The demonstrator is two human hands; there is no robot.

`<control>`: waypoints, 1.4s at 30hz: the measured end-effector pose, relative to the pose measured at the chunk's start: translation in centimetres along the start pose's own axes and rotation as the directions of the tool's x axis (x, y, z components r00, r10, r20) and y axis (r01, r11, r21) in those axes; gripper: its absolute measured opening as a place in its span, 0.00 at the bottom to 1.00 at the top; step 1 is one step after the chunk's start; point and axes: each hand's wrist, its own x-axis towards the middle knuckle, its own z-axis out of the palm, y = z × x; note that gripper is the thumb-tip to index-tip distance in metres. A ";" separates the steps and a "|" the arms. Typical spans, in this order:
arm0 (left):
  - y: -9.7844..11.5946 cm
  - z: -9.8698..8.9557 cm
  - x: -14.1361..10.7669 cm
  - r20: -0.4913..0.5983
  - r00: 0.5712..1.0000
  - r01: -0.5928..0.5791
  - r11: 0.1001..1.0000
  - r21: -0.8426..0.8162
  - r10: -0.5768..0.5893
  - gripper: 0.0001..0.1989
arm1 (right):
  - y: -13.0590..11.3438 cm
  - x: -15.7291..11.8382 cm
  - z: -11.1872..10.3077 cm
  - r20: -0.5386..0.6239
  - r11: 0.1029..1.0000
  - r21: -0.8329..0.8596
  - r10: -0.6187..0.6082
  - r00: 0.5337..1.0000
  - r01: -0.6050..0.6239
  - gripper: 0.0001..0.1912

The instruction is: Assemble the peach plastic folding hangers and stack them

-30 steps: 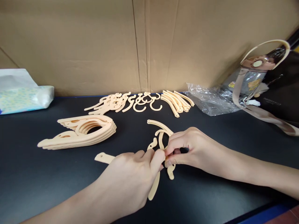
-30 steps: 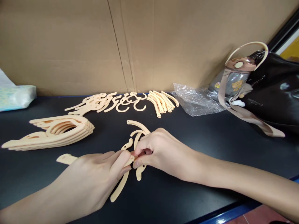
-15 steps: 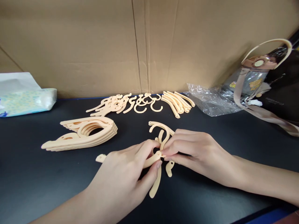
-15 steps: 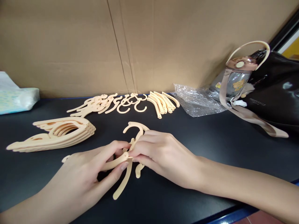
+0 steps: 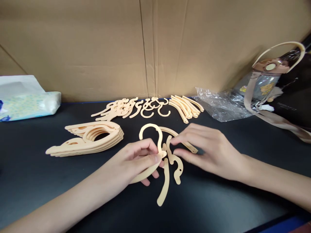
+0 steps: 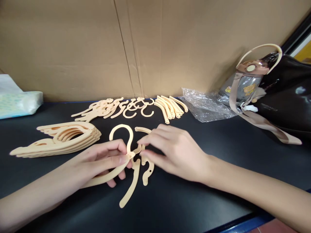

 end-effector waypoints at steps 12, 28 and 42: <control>0.2 -1.1 0.0 -0.080 0.997 -0.011 0.999 -0.039 0.008 0.16 | 2.3 0.1 -0.2 0.176 0.945 -0.219 0.284 0.942 -0.244 0.07; 0.3 -1.3 0.1 -0.125 0.992 0.018 0.996 -0.085 -0.029 0.10 | 2.5 -0.3 -0.3 0.207 0.931 -0.312 0.262 0.943 -0.190 0.12; 0.2 -1.5 0.2 -0.071 0.996 0.042 0.980 -0.195 -0.056 0.07 | 0.4 -0.2 -0.2 0.291 0.910 0.158 0.327 0.899 -0.383 0.08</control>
